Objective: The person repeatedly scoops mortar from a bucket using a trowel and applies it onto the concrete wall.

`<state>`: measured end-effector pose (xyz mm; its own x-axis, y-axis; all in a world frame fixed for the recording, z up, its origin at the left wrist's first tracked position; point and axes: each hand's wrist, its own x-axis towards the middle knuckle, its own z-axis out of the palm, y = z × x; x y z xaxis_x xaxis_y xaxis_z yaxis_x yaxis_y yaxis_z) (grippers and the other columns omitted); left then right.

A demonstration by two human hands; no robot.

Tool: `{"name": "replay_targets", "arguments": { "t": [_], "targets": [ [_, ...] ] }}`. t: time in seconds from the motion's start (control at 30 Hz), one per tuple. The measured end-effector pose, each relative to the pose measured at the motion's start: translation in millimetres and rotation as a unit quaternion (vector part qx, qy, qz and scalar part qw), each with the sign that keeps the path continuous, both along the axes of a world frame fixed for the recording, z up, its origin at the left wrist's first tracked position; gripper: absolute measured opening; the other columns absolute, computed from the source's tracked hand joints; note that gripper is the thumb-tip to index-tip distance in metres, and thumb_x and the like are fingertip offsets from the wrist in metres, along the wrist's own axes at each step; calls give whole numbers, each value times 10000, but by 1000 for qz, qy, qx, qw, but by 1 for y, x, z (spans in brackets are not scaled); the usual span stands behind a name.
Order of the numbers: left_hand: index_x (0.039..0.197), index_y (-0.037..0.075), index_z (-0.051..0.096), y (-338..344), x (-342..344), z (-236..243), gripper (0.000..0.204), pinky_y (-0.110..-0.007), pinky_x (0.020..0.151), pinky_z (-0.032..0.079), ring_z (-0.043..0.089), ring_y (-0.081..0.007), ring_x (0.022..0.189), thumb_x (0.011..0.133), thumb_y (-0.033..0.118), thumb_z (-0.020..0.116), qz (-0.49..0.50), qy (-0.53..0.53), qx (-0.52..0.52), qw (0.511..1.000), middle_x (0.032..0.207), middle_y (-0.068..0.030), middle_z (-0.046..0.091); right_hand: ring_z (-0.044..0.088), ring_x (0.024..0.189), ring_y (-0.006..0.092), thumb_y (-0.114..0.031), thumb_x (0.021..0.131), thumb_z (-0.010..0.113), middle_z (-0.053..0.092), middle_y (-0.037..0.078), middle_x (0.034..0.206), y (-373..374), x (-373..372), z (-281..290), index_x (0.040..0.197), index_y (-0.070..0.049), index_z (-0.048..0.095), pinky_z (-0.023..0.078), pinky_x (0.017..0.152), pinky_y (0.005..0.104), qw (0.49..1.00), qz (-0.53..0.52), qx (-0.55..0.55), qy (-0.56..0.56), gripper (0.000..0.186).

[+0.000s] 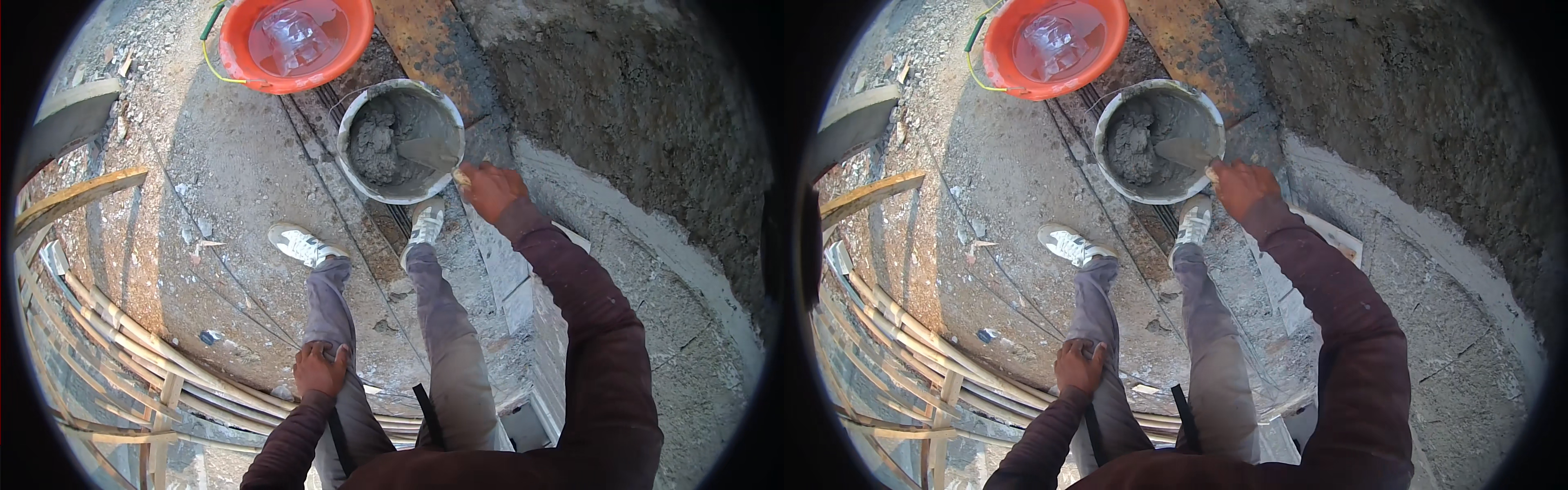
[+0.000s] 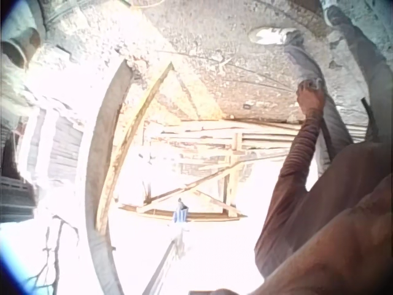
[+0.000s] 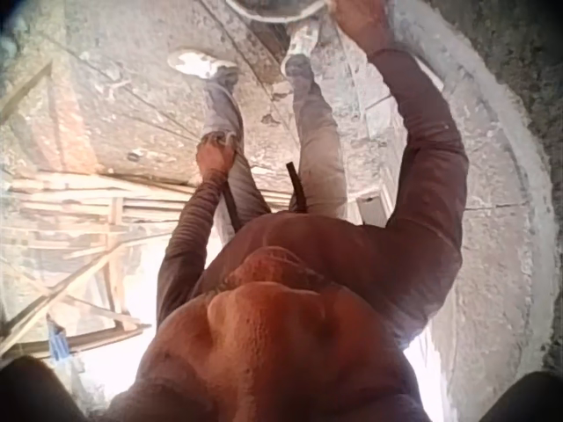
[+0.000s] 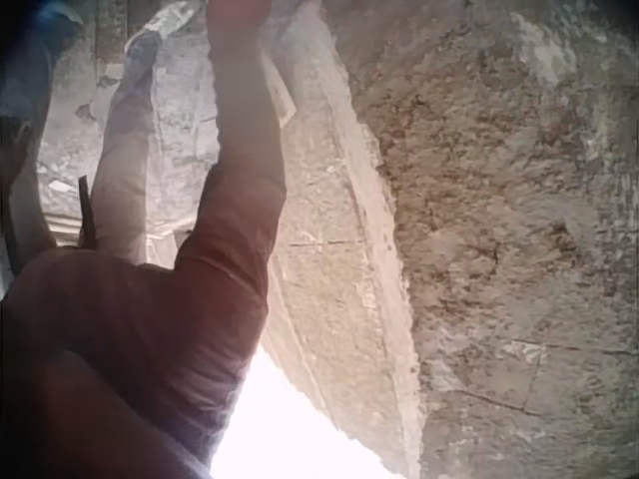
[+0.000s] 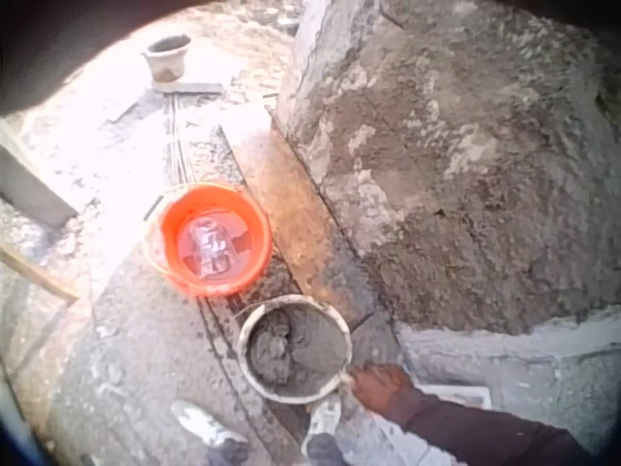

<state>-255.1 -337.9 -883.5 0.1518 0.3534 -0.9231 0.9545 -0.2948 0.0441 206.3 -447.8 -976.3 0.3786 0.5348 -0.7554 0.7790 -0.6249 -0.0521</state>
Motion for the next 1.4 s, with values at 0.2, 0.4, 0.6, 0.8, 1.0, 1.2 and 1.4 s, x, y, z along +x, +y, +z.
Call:
{"name": "replay_targets", "arguments": {
  "t": [0.2,0.4,0.6,0.8,1.0,1.2,1.4],
  "targets": [
    [1090,91,741,-8,6,-3,456,-490,1019,481,605,-364,1189,887,500,746,-17,-8,9,1000,1220,-140,670,695,1108,418,-344,941,672,742,205,1147,-16,-23,-78,1218,-93,704,545,960,514,977,-203,-51,38,375],
    [1080,85,730,-12,11,-5,455,-488,1005,484,610,-376,1165,890,499,740,-42,10,18,999,1188,-140,668,600,607,84,-404,1039,613,647,77,799,-8,-95,-123,1021,-19,684,429,446,284,696,-628,52,346,393],
    [1072,67,736,-24,40,-8,454,-486,1010,483,611,-376,1164,898,487,730,-68,25,24,997,1212,-149,667,540,622,106,-398,1062,583,583,24,822,14,-84,-122,1217,-27,593,453,530,303,350,-752,138,542,402],
    [1081,75,732,-38,61,-6,440,-486,1022,477,599,-371,1184,918,483,722,-62,54,26,996,1222,-150,653,553,661,95,-412,1086,523,591,30,930,-44,-72,-104,1371,-16,528,461,569,281,-13,-729,159,666,487],
    [1081,74,730,-38,49,-1,463,-483,1033,479,593,-368,1200,893,498,733,-57,68,29,996,1254,-145,639,559,522,148,-442,1103,449,628,72,800,-35,-43,-56,1284,-46,582,456,459,328,518,-710,140,457,455],
    [1101,84,738,-33,49,-5,490,-484,1033,477,594,-360,1207,882,522,738,-40,47,19,998,1234,-140,647,705,673,314,-501,1065,493,702,174,910,10,-56,-123,1163,-25,627,566,612,468,782,-541,-30,308,504],
    [1106,93,747,-14,16,2,481,-479,1013,484,600,-356,1193,883,519,737,-13,36,9,999,1222,-141,651,696,1061,437,-460,1034,529,719,233,1169,-33,-16,-43,1271,-14,621,537,946,540,984,-130,-109,58,513]
  ]
}}
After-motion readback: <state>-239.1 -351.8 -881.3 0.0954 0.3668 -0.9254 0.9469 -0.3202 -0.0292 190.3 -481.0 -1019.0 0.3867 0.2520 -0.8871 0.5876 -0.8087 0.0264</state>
